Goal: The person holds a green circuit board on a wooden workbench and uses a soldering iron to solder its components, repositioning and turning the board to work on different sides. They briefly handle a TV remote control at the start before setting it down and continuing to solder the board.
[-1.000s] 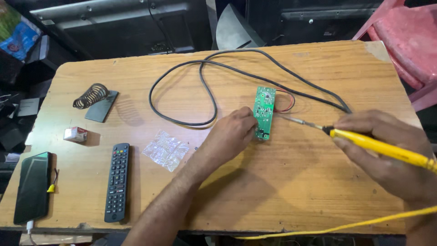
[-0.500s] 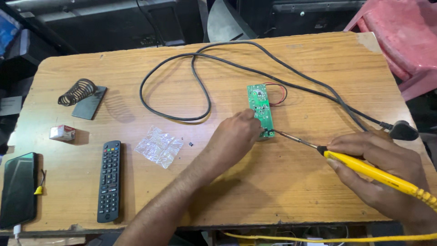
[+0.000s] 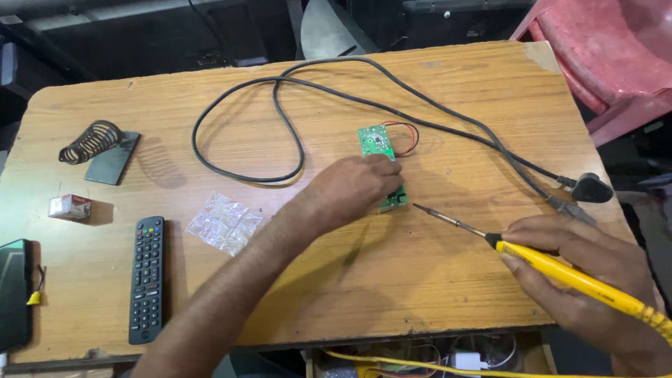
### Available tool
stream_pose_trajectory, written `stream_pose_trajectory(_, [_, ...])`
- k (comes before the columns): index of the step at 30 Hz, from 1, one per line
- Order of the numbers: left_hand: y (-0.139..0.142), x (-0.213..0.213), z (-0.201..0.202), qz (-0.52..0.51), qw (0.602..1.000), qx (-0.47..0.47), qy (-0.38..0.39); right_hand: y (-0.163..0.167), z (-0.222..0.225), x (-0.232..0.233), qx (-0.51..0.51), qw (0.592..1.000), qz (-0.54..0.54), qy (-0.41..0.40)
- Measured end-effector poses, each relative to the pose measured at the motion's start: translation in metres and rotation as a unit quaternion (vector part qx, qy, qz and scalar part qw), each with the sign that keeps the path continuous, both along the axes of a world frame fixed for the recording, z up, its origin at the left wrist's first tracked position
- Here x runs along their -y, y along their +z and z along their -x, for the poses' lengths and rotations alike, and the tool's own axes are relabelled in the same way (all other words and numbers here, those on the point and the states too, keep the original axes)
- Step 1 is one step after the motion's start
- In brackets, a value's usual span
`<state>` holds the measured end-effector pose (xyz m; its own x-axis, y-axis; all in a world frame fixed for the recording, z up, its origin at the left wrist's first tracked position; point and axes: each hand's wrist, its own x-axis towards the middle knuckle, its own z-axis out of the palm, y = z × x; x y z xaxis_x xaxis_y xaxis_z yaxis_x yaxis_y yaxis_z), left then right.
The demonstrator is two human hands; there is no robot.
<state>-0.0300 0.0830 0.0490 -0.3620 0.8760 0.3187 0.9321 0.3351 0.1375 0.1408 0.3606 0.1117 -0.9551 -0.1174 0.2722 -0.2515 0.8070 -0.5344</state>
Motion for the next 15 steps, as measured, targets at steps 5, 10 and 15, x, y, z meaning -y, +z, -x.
stream_pose_trajectory(5, [0.002,-0.002,0.000,0.111,0.993,-0.040,0.022,-0.008,-0.004,0.003,-0.016,0.999,0.049,0.004])
stream_pose_trajectory(10, [0.003,-0.001,-0.010,0.114,0.990,-0.076,0.038,-0.009,-0.006,0.010,-0.044,0.999,0.025,0.015])
stream_pose_trajectory(15, [-0.001,0.000,-0.015,0.103,0.989,-0.073,0.072,-0.002,-0.005,0.021,-0.062,0.997,0.025,0.044])
